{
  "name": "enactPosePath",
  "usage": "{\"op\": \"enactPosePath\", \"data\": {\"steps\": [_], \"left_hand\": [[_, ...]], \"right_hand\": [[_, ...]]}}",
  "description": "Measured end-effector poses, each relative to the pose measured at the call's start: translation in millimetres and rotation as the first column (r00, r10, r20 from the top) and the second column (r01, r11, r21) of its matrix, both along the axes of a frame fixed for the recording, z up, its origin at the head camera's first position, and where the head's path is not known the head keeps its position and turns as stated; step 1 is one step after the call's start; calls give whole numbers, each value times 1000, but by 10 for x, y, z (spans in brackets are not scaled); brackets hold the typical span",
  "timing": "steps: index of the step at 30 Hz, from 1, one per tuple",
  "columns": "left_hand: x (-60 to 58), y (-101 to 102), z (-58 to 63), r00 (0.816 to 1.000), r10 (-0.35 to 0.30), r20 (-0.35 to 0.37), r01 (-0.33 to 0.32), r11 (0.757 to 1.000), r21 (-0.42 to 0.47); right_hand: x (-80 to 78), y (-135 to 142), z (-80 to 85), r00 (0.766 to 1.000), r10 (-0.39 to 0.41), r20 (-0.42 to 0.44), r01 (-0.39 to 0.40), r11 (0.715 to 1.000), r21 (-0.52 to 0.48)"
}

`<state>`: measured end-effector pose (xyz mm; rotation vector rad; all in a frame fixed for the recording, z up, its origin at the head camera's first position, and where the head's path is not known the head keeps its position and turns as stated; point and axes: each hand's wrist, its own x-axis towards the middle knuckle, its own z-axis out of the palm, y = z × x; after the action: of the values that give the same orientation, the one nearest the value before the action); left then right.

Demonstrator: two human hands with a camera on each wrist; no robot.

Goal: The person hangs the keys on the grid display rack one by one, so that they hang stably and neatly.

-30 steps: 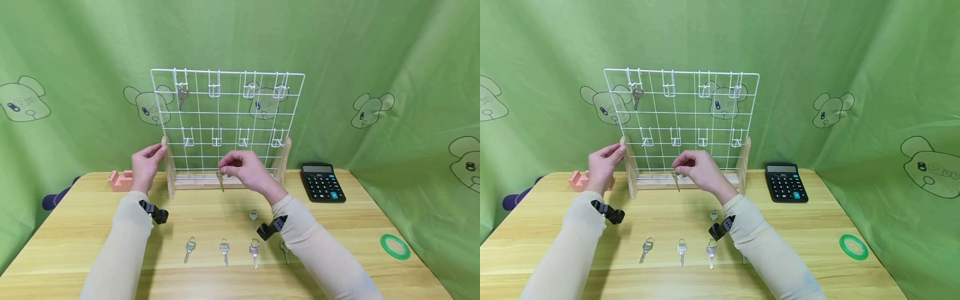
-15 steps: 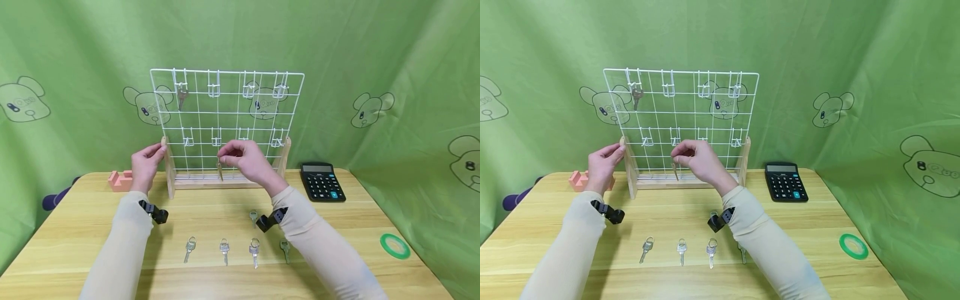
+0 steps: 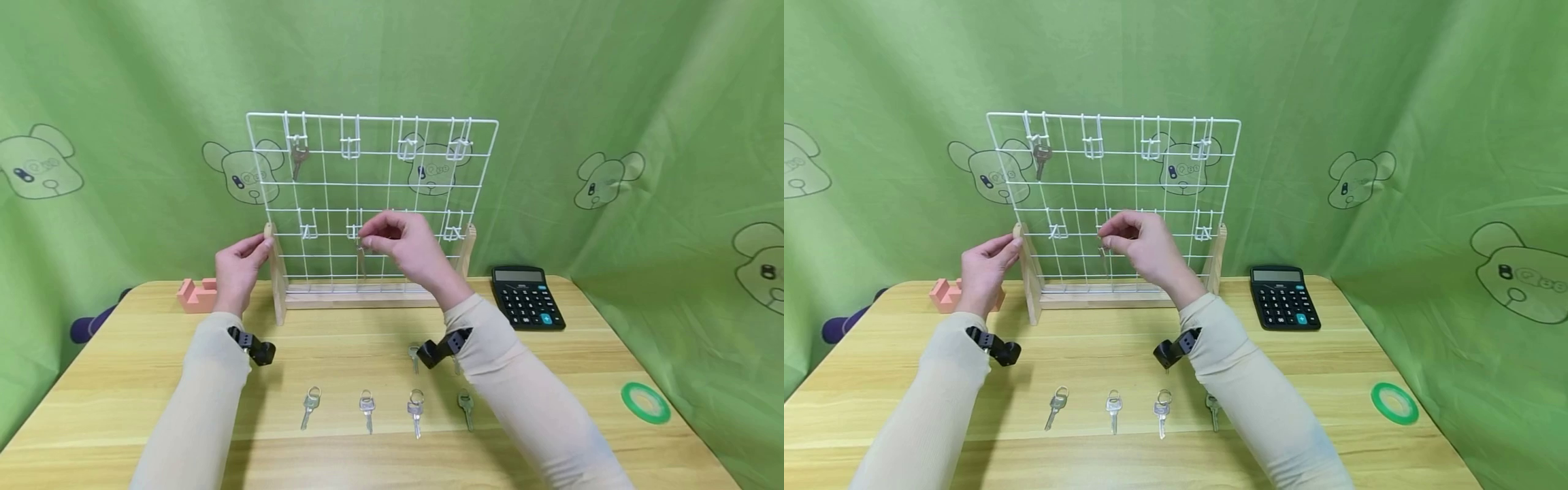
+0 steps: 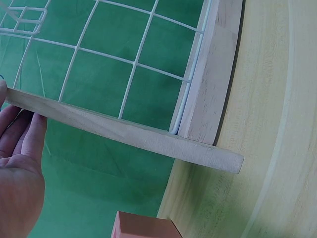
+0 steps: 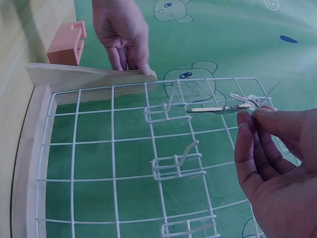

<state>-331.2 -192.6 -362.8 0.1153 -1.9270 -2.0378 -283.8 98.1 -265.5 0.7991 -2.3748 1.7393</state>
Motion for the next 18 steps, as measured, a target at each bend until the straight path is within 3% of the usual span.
{"op": "enactPosePath", "data": {"steps": [18], "left_hand": [[5, 6, 2, 1000, -12, 11, 12, 1000, -11]], "right_hand": [[-40, -25, 243, 998, -40, -40, 38, 999, -38]]}}
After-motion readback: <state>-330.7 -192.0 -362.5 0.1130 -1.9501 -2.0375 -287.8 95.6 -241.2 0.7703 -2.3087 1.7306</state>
